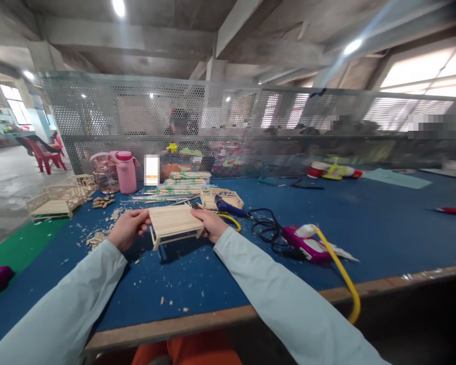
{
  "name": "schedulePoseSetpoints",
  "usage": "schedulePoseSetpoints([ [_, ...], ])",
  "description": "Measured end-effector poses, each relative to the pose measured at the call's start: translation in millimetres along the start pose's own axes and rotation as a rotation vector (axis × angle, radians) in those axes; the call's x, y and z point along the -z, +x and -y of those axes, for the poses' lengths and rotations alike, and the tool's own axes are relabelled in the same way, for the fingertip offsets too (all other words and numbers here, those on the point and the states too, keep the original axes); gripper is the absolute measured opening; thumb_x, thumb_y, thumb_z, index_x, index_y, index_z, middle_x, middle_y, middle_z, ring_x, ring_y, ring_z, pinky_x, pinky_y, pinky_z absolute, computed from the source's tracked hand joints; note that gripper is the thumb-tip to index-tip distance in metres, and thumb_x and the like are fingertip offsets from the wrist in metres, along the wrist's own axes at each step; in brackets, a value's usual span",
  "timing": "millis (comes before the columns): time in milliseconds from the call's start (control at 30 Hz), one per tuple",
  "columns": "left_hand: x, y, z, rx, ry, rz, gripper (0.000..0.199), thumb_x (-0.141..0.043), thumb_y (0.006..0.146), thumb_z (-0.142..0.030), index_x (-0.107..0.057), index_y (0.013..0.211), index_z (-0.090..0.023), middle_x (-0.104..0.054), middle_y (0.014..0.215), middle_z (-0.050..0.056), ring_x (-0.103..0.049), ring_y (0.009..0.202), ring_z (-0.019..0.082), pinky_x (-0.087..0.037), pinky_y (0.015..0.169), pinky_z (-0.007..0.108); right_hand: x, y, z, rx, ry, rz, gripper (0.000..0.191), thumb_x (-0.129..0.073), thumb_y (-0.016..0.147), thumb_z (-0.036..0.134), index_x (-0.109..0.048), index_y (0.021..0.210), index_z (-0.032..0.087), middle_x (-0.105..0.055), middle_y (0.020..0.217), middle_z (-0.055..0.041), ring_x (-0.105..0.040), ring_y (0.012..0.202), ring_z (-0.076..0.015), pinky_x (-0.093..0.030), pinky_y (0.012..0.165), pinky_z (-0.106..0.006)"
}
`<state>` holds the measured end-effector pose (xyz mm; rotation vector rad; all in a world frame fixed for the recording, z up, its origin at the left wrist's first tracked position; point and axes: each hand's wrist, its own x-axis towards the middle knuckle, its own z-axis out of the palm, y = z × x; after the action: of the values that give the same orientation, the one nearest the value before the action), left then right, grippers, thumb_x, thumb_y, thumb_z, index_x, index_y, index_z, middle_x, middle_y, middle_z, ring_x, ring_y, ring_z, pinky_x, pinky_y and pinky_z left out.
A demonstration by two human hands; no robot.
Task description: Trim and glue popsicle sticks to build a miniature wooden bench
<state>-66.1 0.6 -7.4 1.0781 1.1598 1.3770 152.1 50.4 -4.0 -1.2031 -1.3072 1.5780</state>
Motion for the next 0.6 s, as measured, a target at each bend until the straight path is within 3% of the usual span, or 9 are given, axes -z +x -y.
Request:
schedulePoseSetpoints([
  [133, -0.2, 0.3, -1.2, -0.093, -0.04, -0.116, 0.042, -0.076, 0.049, -0.044, -0.059, 0.069, -0.011, -0.052, 0.046, -0.005, -0.035, 0.033, 0.002, -0.022, 0.03, 0.014, 0.0, 0.3, -2.2, -0.116, 0.099, 0.033, 0.029, -0.043, 0.086, 0.029, -0.043, 0.06, 0.016, -0.038, 0.032, 0.0068, -0.033, 0.023, -0.0045, -0.014, 0.022, -0.014],
  [333, 7.1, 7.1, -0.6, -0.198, -0.144, -0.276, 0.044, -0.072, 0.05, -0.051, -0.049, 0.065, -0.017, -0.048, 0.05, -0.008, -0.036, 0.038, 0.002, -0.028, 0.035, 0.013, -0.6, -1.0, 5.0, -0.192, 0.213, 0.117, 0.032, -0.036, 0.09, 0.029, -0.044, 0.063, 0.014, -0.042, 0.033, 0.0055, -0.034, 0.023, -0.004, -0.015, 0.022, -0.013],
  [400, 6.7, 6.2, 0.6, -0.186, -0.144, -0.231, 0.043, -0.071, 0.053, -0.053, -0.053, 0.067, -0.016, -0.054, 0.058, -0.005, -0.043, 0.044, 0.004, -0.032, 0.037, 0.014, -1.3, -1.3, 5.8, -0.201, 0.232, 0.142, 0.033, -0.035, 0.091, 0.03, -0.045, 0.064, 0.014, -0.042, 0.033, 0.0055, -0.033, 0.023, -0.0038, -0.014, 0.022, -0.013],
  [500, 1.0, 1.8, 2.7, -0.127, -0.167, -0.029, 0.048, -0.066, 0.058, -0.057, -0.064, 0.083, -0.015, -0.063, 0.08, 0.003, -0.052, 0.057, 0.009, -0.038, 0.041, 0.018, -2.2, -0.3, 4.6, -0.208, 0.247, 0.17, 0.032, -0.036, 0.09, 0.03, -0.046, 0.065, 0.013, -0.042, 0.034, 0.0054, -0.032, 0.023, -0.0038, -0.015, 0.022, -0.013],
  [600, -5.9, -2.0, 3.9, -0.09, -0.212, 0.057, 0.045, -0.071, 0.057, -0.051, -0.069, 0.085, -0.016, -0.065, 0.08, 0.004, -0.052, 0.058, 0.009, -0.042, 0.047, 0.019, -2.3, 1.7, 1.9, -0.207, 0.241, 0.17, 0.03, -0.037, 0.089, 0.03, -0.047, 0.066, 0.013, -0.044, 0.035, 0.0049, -0.033, 0.023, -0.0044, -0.015, 0.022, -0.013],
])
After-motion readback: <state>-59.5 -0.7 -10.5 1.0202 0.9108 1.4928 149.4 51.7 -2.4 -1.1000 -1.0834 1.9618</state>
